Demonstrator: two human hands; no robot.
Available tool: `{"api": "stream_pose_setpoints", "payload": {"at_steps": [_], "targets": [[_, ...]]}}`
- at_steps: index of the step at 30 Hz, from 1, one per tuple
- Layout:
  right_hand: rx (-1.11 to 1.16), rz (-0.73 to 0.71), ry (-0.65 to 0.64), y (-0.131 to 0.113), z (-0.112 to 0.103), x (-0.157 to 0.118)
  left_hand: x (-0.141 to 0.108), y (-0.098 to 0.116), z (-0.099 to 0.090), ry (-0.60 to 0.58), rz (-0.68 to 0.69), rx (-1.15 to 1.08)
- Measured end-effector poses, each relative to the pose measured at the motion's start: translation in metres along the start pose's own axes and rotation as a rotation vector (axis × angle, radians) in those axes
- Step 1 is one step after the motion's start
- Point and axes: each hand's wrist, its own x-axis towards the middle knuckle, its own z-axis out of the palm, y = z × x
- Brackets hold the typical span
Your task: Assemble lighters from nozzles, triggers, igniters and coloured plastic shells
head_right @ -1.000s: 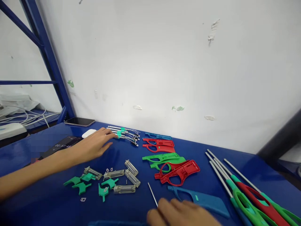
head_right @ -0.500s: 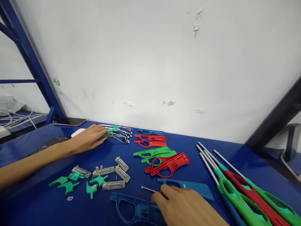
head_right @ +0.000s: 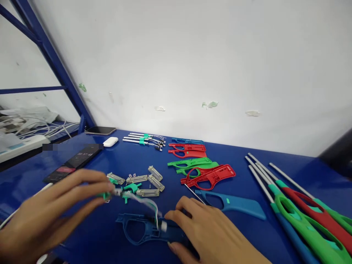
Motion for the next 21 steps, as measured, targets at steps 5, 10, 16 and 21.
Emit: {"api": "stream_pose_setpoints", "payload": {"at_steps": [5,10,16,21], "targets": [[0.126,0.051,-0.166,0.011,0.000,-0.007,-0.055,0.027,0.023,-0.133,-0.105,-0.158],[0.227,0.078,-0.174,0.014,0.008,-0.009,-0.071,0.031,0.028,-0.214,-0.222,-0.247],[0.222,0.071,-0.141,0.017,0.015,-0.015,-0.073,0.031,0.025,-0.197,-0.245,-0.237],[0.264,0.064,-0.215,0.018,0.006,-0.008,-0.073,0.029,0.020,-0.196,-0.224,-0.271]]}}
